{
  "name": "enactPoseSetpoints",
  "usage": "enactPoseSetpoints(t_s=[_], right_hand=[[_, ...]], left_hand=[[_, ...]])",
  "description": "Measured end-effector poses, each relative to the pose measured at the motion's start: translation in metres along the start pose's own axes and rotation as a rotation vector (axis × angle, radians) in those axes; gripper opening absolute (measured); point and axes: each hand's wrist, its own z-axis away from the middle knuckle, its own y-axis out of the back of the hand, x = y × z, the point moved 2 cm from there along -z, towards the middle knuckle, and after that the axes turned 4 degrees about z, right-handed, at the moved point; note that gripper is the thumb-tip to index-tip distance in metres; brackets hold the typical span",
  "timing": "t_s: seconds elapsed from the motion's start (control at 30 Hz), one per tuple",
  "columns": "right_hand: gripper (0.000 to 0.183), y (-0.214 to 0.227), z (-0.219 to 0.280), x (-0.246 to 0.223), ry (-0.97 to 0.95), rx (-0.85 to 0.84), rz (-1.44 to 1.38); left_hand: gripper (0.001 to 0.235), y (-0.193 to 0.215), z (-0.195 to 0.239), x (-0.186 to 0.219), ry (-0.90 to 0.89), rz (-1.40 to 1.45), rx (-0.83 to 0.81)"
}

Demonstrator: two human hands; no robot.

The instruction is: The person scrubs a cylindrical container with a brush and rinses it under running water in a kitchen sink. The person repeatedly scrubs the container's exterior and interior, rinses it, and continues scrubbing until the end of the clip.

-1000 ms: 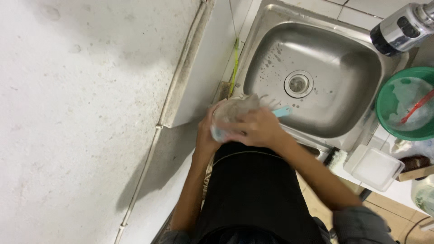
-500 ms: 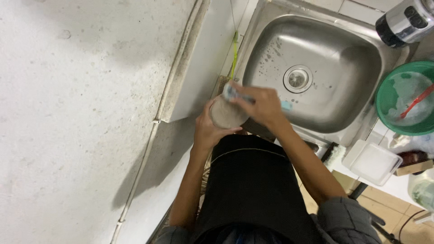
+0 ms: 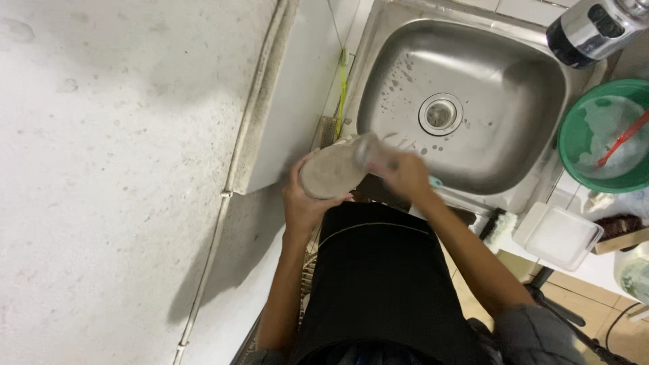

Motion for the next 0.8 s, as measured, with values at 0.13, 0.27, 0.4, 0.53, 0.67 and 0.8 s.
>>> enactPoseSetpoints(t_s=[0.13, 0.27, 0.4, 0.53, 0.67, 0.8], right_hand=[[0.061, 0.0, -0.031, -0.011, -0.324, 0.125, -0.031], [0.05, 0.008, 0.003, -0.056, -0.037, 0.009, -0.221], [0.048, 0.028, -0.015, -0.012, -0.286, -0.055, -0.062], [0.046, 0.033, 0.006, -0.055, -0.189, 0.045, -0.068], [0.058, 0.013, -0.01, -0.022, -0.104, -0.076, 0.136], [0.05, 0.038, -0.064, -0.029, -0.269, 0.001, 0.05]], left_hand=[[0.129, -0.001, -0.005, 0.01, -0.004, 0.0, -0.013], [0.127, -0.009, -0.006, 0.016, -0.011, -0.053, 0.029], [0.129, -0.007, -0.001, 0.011, 0.004, -0.016, 0.039], [0.127, -0.009, 0.007, 0.009, 0.033, -0.006, 0.076], [0.126, -0.009, 0.008, 0.008, 0.074, -0.011, 0.061], [0.13, -0.01, 0.012, 0.007, 0.066, 0.021, 0.041]])
